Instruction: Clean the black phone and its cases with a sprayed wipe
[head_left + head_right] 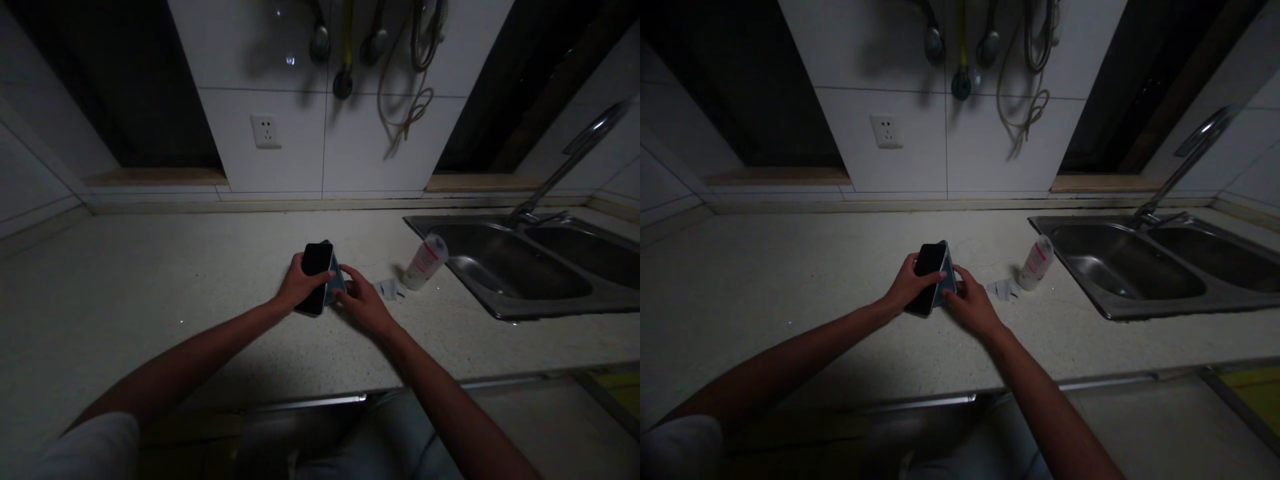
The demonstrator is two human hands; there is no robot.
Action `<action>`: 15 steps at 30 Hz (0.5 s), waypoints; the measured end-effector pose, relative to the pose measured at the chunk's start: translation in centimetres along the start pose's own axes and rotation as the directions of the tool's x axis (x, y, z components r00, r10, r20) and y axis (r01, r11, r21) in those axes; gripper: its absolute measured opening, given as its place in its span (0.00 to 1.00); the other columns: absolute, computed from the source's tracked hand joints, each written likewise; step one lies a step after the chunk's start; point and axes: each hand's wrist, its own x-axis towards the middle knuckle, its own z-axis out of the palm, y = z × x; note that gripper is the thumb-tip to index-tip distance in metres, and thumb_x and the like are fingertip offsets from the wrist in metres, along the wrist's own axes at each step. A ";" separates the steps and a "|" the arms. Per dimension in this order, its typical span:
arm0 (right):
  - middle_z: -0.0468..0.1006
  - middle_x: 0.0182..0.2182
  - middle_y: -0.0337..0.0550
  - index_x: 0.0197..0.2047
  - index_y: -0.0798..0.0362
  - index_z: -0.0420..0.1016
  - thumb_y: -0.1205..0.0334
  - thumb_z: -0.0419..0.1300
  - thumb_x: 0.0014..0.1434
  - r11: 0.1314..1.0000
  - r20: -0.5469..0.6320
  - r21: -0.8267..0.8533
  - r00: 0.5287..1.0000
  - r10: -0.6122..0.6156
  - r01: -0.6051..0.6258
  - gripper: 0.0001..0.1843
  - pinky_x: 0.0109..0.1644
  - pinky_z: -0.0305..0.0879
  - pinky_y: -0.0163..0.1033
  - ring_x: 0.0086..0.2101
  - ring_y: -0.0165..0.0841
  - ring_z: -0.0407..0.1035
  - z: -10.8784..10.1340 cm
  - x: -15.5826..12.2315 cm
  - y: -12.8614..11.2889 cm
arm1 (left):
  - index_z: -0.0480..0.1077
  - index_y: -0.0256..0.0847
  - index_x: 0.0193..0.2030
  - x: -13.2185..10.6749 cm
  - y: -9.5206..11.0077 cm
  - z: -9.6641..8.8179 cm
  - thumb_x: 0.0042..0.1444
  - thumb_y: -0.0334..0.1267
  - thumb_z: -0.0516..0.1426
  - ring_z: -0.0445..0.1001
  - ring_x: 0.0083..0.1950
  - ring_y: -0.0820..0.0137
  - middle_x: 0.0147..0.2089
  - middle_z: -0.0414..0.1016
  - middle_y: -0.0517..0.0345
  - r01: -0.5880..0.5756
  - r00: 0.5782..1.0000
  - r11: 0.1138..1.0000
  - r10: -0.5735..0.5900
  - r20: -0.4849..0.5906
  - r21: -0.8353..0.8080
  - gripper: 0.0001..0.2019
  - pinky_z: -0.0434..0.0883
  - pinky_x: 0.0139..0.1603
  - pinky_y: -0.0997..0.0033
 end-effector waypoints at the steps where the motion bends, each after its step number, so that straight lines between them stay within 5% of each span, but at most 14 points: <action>1: 0.79 0.32 0.40 0.66 0.53 0.62 0.54 0.61 0.59 1.000 0.000 0.000 1.000 0.002 -0.002 0.33 0.36 0.66 0.38 0.30 0.32 0.72 0.0 0.0 0.0 | 0.60 0.41 0.55 -0.1 0.0 0.0 0.43 0.48 0.72 0.76 0.53 0.60 0.53 0.75 0.47 -0.005 1.000 1.000 0.005 0.005 0.007 0.37 0.73 0.52 0.58; 12: 0.80 0.35 0.41 0.62 0.51 0.66 0.53 0.60 0.61 0.994 -0.026 -0.098 0.998 -0.050 0.047 0.28 0.38 0.69 0.40 0.32 0.32 0.72 0.0 0.0 0.2 | 0.60 0.41 0.56 -0.4 0.1 0.2 0.40 0.47 0.73 0.76 0.54 0.59 0.54 0.75 0.46 -0.007 1.000 1.000 0.007 -0.010 -0.010 0.39 0.74 0.52 0.59; 15: 0.81 0.41 0.46 0.61 0.52 0.68 0.55 0.59 0.61 0.972 -0.042 -0.212 0.993 -0.113 0.102 0.26 0.42 0.69 0.42 0.36 0.34 0.73 -0.2 0.0 0.1 | 0.62 0.41 0.53 -0.4 0.5 0.2 0.39 0.48 0.74 0.78 0.49 0.61 0.51 0.76 0.47 0.093 0.995 0.984 -0.098 -0.026 -0.152 0.37 0.76 0.47 0.60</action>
